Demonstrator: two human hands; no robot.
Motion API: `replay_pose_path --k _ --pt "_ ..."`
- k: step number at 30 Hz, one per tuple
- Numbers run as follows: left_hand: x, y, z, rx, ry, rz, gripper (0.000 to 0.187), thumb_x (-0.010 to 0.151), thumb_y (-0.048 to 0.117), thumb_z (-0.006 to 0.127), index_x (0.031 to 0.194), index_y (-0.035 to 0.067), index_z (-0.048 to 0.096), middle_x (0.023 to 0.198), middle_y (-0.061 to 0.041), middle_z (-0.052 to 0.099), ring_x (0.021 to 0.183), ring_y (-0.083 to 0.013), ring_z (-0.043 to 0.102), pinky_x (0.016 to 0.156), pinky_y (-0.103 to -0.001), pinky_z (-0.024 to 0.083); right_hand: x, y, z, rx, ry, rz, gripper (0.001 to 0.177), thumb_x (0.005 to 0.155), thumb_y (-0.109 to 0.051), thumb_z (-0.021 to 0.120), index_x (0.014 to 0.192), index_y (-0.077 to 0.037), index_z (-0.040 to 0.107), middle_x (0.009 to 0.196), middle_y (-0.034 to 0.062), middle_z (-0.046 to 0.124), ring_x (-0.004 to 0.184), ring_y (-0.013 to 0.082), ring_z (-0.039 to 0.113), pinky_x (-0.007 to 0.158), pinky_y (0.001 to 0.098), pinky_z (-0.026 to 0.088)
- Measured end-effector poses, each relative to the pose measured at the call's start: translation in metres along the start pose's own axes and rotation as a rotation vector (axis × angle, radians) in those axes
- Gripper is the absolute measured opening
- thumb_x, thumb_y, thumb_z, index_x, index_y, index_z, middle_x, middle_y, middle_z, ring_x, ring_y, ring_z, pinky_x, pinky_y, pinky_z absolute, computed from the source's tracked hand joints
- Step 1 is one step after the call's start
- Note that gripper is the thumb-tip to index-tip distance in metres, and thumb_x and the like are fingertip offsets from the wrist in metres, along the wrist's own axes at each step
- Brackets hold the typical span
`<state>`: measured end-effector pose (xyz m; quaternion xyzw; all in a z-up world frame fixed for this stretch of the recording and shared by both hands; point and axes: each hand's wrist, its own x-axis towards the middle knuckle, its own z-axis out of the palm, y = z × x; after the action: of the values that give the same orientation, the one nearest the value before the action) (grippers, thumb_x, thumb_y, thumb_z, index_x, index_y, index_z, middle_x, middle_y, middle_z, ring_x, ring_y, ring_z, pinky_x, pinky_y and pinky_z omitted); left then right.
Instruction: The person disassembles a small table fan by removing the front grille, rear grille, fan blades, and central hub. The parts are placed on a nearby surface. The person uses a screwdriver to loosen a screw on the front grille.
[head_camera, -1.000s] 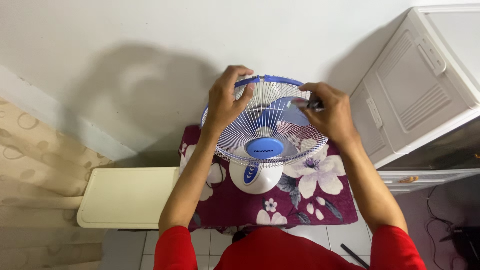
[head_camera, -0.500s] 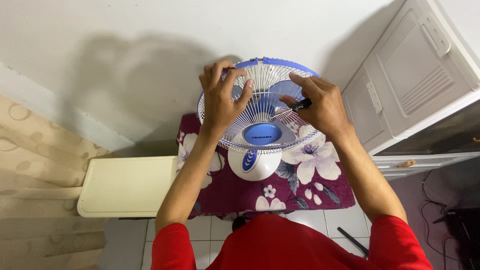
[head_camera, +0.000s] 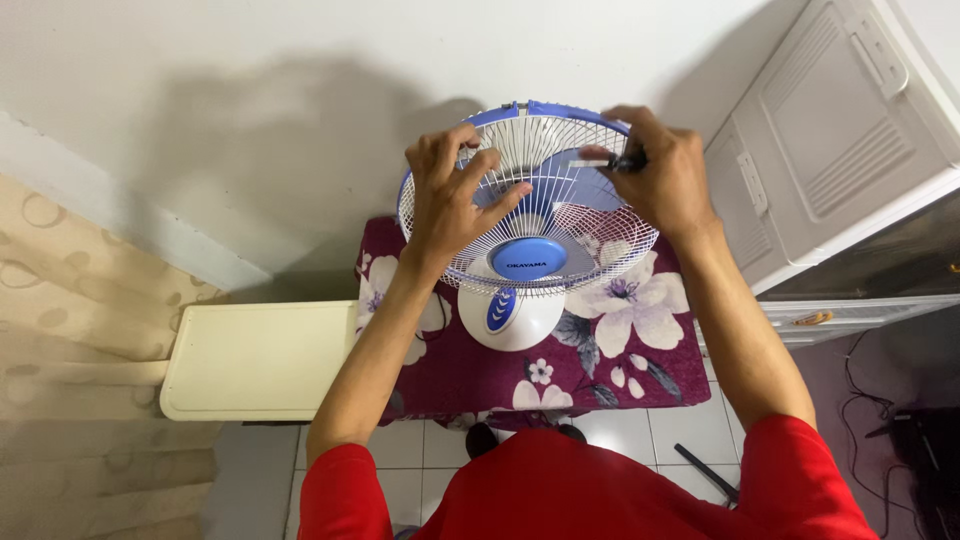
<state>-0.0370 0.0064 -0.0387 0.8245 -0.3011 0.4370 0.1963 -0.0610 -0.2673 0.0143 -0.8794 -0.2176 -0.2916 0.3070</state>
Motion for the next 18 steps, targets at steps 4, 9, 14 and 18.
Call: replay_pose_path --k 4,9,14,18 --pt "-0.003 0.001 -0.003 -0.071 0.021 0.034 0.050 0.090 0.063 0.079 0.099 0.016 0.065 0.123 -0.006 0.051 0.120 -0.0264 0.046 0.105 -0.052 0.035 0.011 0.011 -0.003 0.058 -0.025 0.050 0.033 0.097 -0.014 0.083 0.124 0.001 0.071 0.067 0.0071 0.066 0.055 0.0092 0.061 0.046 0.0279 0.041" --pt "-0.004 0.003 -0.007 -0.092 -0.002 0.040 0.050 0.089 0.060 0.083 0.103 0.015 0.064 0.134 -0.007 0.052 0.140 -0.0308 0.043 0.116 -0.054 0.034 0.009 0.012 -0.003 0.172 0.005 -0.047 0.027 0.102 -0.011 0.077 0.123 0.003 0.070 0.080 0.0105 0.070 0.065 0.0112 0.066 0.053 0.0258 0.046" --pt "-0.005 0.002 -0.010 -0.132 -0.018 0.033 0.050 0.089 0.059 0.083 0.104 0.015 0.064 0.138 -0.009 0.049 0.148 -0.0332 0.038 0.123 -0.059 0.032 -0.006 -0.001 -0.008 0.023 0.021 -0.099 0.038 0.095 -0.023 0.086 0.120 0.003 0.076 0.068 0.0112 0.064 0.052 0.0192 0.056 0.051 0.0339 0.043" --pt "-0.008 0.001 -0.009 -0.144 -0.043 0.013 0.052 0.089 0.060 0.083 0.105 0.014 0.062 0.139 -0.010 0.049 0.149 -0.0342 0.037 0.126 -0.060 0.033 -0.008 0.002 -0.008 -0.011 -0.023 -0.128 0.049 0.089 -0.037 0.091 0.115 0.001 0.075 0.076 0.0089 0.068 0.063 0.0170 0.064 0.057 0.0336 0.050"
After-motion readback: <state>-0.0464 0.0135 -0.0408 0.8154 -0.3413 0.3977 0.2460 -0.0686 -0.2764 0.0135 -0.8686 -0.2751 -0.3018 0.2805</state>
